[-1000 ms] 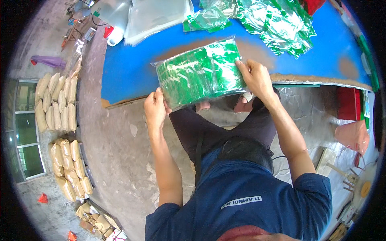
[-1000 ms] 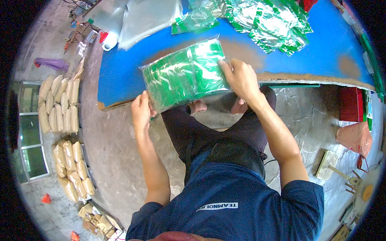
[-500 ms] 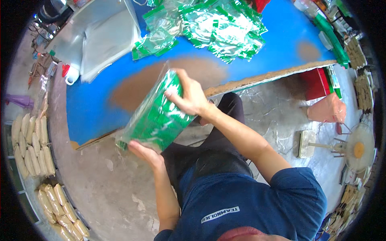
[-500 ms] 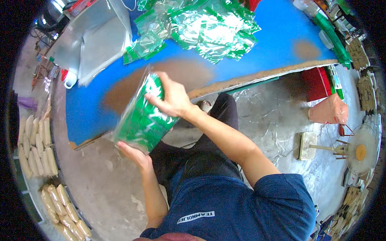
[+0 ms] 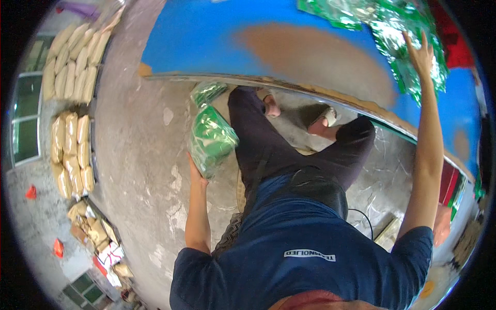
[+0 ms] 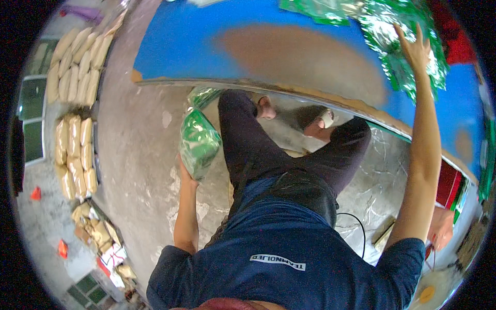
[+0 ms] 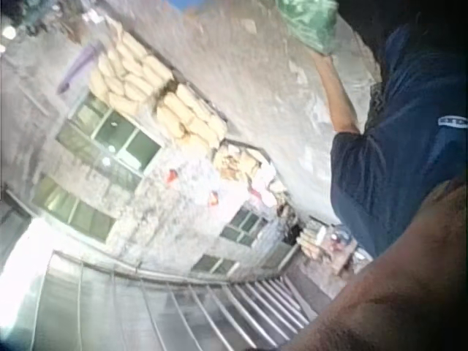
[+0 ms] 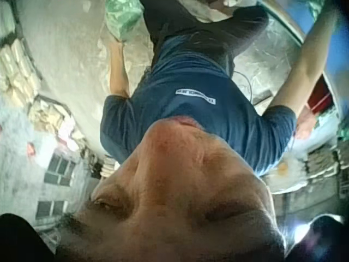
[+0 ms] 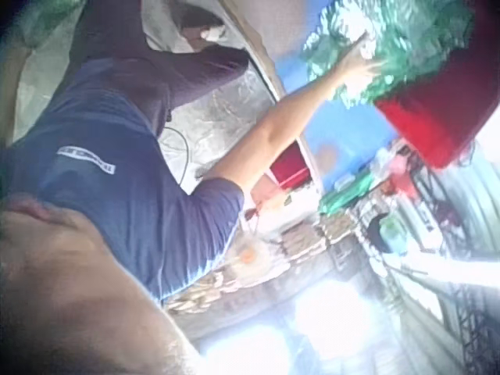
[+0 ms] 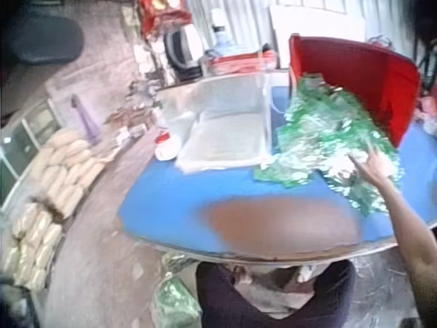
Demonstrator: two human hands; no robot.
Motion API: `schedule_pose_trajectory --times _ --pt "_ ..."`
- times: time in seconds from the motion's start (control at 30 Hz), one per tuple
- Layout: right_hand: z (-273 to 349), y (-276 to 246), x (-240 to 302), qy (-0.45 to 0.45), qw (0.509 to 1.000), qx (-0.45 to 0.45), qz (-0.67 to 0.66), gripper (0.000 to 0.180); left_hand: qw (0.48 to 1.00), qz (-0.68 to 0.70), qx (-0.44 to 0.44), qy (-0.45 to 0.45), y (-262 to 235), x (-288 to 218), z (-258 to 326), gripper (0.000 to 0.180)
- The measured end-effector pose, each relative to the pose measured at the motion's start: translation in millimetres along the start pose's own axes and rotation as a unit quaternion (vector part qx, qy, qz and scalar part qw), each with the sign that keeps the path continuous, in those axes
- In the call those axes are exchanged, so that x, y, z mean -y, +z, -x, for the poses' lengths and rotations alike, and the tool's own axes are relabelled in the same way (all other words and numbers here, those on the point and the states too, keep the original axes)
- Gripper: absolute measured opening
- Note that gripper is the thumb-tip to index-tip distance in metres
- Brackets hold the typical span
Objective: Packaging individual green packets into larger clear plastic bags.
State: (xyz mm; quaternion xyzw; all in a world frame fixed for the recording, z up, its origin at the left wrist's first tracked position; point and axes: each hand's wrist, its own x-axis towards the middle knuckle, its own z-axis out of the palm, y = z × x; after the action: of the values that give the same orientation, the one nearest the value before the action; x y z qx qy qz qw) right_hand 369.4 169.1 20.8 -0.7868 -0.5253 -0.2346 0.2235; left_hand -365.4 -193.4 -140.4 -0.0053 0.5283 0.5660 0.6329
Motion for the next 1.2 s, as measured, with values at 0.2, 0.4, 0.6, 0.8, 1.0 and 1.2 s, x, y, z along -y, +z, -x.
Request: schedule_pose_trajectory --times 0.2,0.4,0.6,0.8,1.0,1.2 --pt "54.0 -0.8 65.4 -0.120 0.978 0.166 -0.031 0.090 0.977 0.154 -0.125 0.072 -66.8 -26.0 -89.8 0.079" --pt "129.7 -67.1 186.1 -0.214 0.946 0.198 -0.139 0.085 0.978 -0.153 -0.061 0.131 30.3 -16.5 -90.8 0.060" --pt "103.0 -77.7 147.1 -0.075 0.921 0.082 -0.372 0.069 0.955 -0.176 0.211 0.114 220.4 59.7 2.6 0.029" --pt "133.7 -147.1 94.7 -0.233 0.894 0.269 -0.273 0.061 0.927 -0.237 0.285 0.053 262.3 75.4 53.7 0.025" --pt "197.3 -170.1 89.8 -0.300 0.904 0.214 -0.218 0.083 0.891 -0.286 0.354 -0.013 294.8 101.0 65.5 0.026" --pt "217.6 -159.6 128.5 -0.312 0.916 0.101 -0.231 0.075 0.928 -0.181 0.325 0.002 336.9 125.4 88.3 0.044"
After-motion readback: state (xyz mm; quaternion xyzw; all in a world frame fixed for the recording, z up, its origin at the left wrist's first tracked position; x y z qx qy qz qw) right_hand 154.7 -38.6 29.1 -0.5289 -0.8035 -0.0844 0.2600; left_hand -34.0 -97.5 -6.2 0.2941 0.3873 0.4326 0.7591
